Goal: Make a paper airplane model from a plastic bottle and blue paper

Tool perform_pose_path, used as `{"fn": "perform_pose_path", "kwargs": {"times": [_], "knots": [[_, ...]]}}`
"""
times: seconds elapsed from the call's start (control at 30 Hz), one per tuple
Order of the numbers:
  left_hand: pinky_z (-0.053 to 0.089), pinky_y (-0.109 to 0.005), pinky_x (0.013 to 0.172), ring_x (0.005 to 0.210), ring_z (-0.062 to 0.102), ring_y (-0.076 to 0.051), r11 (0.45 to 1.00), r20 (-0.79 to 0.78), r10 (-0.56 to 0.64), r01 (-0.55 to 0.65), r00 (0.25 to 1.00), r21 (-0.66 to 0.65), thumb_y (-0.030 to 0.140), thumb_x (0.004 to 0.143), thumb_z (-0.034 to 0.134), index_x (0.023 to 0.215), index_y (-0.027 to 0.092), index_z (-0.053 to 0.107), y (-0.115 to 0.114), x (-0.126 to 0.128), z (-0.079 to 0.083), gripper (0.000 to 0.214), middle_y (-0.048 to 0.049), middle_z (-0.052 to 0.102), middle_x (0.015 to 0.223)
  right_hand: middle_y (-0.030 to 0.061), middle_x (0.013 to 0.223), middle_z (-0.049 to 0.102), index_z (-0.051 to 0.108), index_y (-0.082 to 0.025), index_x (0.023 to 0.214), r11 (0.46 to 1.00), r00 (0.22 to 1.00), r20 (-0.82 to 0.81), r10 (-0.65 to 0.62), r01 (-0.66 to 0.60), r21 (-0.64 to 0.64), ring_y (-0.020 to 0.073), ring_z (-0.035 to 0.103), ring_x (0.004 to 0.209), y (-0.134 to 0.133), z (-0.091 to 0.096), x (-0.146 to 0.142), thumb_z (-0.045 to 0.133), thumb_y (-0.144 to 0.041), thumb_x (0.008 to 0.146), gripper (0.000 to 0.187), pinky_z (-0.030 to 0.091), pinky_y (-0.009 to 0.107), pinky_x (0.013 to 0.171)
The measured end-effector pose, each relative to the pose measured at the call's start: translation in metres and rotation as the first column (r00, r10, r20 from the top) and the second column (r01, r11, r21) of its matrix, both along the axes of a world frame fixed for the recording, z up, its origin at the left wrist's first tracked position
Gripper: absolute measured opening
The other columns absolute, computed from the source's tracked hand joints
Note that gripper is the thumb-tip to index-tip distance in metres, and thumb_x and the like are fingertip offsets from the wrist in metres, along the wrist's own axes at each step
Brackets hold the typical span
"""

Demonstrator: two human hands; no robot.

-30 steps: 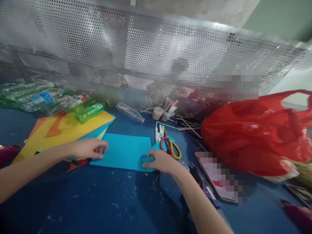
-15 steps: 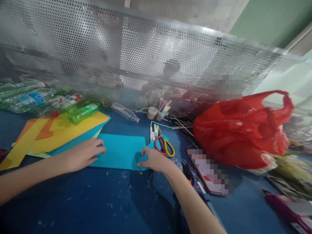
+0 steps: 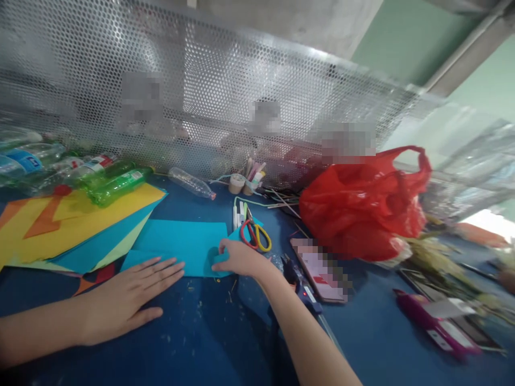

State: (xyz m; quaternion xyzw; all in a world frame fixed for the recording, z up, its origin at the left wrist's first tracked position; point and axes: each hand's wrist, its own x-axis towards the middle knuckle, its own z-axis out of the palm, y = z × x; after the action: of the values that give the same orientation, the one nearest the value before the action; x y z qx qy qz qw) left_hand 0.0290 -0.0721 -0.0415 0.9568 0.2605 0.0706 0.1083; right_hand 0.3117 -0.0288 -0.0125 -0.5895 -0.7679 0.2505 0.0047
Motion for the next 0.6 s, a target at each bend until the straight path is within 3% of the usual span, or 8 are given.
{"fn": "perform_pose_path", "kwargs": {"times": [0.6], "knots": [[0.020, -0.036, 0.112, 0.135, 0.025, -0.022, 1.000, 0.025, 0.014, -0.014, 1.000, 0.020, 0.046, 0.094, 0.034, 0.144, 0.034, 0.003, -0.0012, -0.0037, -0.0102, 0.060, 0.0038, 0.018, 0.149, 0.0001, 0.076, 0.058, 0.056, -0.020, 0.088, 0.998, 0.999, -0.019, -0.041, 0.040, -0.038, 0.0140, 0.051, 0.062, 0.0003, 0.0020, -0.0001, 0.067, -0.046, 0.065, 0.036, 0.034, 0.023, 0.050]]}}
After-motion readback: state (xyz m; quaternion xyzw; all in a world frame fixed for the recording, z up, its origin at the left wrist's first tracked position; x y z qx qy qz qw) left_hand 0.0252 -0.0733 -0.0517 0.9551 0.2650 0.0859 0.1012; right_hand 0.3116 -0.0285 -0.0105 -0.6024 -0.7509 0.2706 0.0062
